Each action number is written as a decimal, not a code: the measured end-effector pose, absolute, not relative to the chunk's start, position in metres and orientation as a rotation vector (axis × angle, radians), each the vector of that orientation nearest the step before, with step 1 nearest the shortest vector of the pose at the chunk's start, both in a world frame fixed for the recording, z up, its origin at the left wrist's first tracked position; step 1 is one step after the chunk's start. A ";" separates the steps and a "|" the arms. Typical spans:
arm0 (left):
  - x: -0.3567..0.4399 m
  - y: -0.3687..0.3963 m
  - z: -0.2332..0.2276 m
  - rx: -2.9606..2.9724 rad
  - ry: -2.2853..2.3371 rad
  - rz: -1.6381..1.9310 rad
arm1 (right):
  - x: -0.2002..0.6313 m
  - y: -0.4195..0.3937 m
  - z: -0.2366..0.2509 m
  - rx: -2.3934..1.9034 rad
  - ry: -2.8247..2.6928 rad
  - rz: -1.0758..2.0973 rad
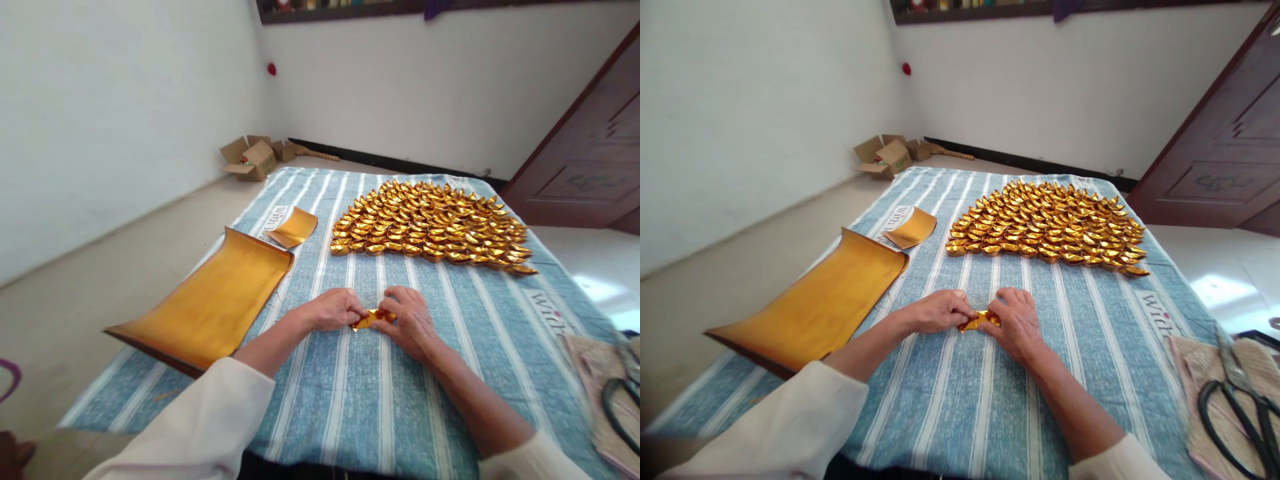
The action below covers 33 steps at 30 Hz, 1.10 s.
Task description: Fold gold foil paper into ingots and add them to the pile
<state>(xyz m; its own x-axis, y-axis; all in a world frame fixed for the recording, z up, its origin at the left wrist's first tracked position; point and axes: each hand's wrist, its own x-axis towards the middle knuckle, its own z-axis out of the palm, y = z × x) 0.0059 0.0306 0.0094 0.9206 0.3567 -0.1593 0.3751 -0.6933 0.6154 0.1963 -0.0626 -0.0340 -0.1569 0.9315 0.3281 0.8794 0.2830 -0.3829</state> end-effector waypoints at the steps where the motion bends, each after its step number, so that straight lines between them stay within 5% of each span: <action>1: 0.007 0.029 0.009 2.402 0.562 -0.026 | 0.196 -0.063 -0.034 -1.620 -2.056 0.139; 33: 0.003 0.024 0.004 2.383 0.606 0.020 | 0.221 -0.059 -0.028 -1.510 -2.061 0.532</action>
<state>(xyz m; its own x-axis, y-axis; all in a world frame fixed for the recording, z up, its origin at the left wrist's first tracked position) 0.0031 0.0245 0.0035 0.8921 0.4292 -0.1412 0.4189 -0.6684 0.6147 0.2215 -0.0592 -0.0278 -0.2385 0.9542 0.1807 0.7472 0.2991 -0.5934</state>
